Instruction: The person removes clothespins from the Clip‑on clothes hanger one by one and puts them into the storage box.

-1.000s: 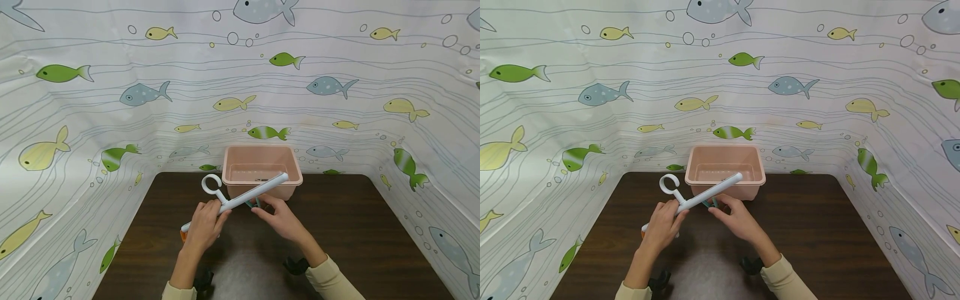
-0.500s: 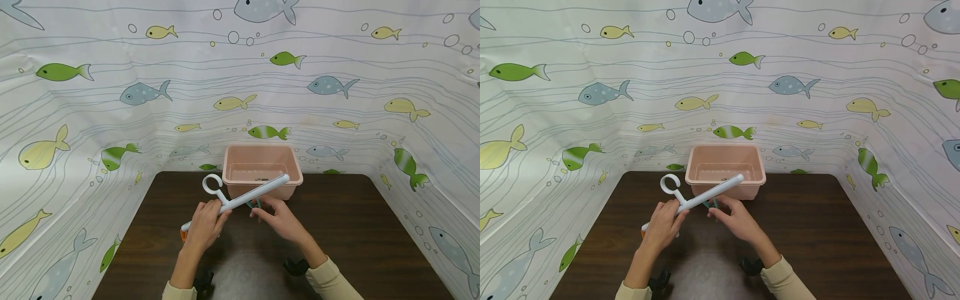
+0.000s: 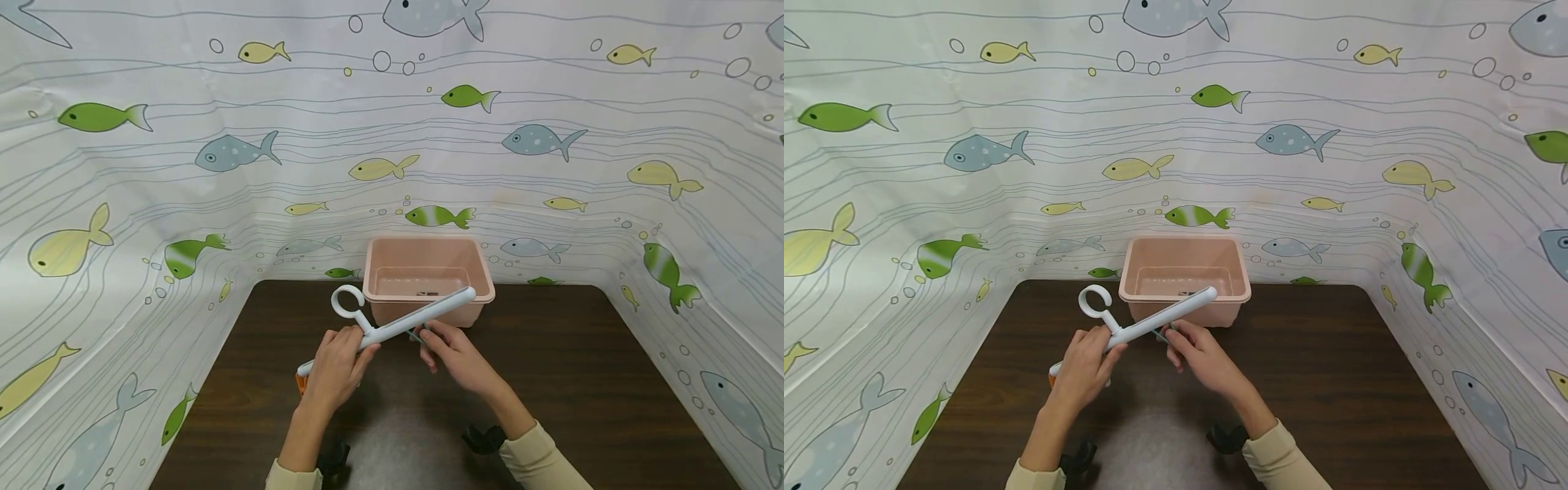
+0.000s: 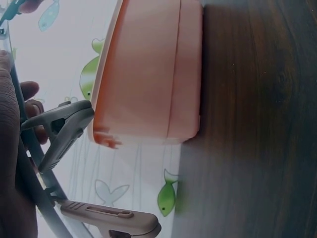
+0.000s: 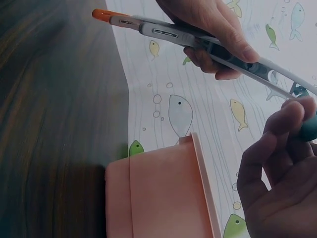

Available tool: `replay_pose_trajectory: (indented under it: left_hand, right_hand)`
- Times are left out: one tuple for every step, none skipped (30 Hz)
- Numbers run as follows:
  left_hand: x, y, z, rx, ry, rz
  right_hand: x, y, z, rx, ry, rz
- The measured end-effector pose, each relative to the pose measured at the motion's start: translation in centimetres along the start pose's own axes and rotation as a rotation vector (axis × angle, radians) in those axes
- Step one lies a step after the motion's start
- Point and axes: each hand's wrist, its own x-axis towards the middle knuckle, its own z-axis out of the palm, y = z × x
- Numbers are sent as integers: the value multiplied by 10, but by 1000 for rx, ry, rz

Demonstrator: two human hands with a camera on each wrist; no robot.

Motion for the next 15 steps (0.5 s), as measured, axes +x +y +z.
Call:
replay_pose_trajectory:
  left_hand:
    - [0, 0, 0, 0, -1, -1]
    - [0, 0, 0, 0, -2, -2]
    - [0, 0, 0, -1, -3, -2]
    - [0, 0, 0, -2, -4, -3]
    - [0, 0, 0, -3, -5, -4]
    - [0, 0, 0, -4, -6, -5]
    - [0, 0, 0, -4, -5, -4]
    - [0, 0, 0, -4, -4, -3]
    - [0, 0, 0, -3, -4, -3]
    - [0, 0, 0, -3, -4, -3]
    - [0, 0, 0, -3, -4, -2]
    - [0, 0, 0, -4, -3, -1]
    - [-1, 0, 0, -4, -1, 0]
    - [-1, 0, 0, -4, 0, 1]
    - [0, 0, 0, -5, 2, 2]
  right_hand:
    - [0, 0, 0, 6, -2, 6]
    - [0, 0, 0, 16, -4, 14]
    - [1, 0, 0, 25, -7, 21]
    - [1, 0, 0, 30, -11, 24]
    - [1, 0, 0, 35, -15, 28]
    - [1, 0, 0, 39, -20, 31]
    - [1, 0, 0, 39, -25, 35]
    - [1, 1, 0, 40, -32, 41]
    - [1, 1, 0, 40, -41, 46]
    - [1, 2, 0, 42, -51, 50]
    - [1, 2, 0, 49, -63, 53]
    - [1, 3, 0, 54, -75, 57]
    - [1, 3, 0, 55, -87, 56]
    - [1, 4, 0, 57, -98, 52]
    - [1, 4, 1, 60, -109, 46]
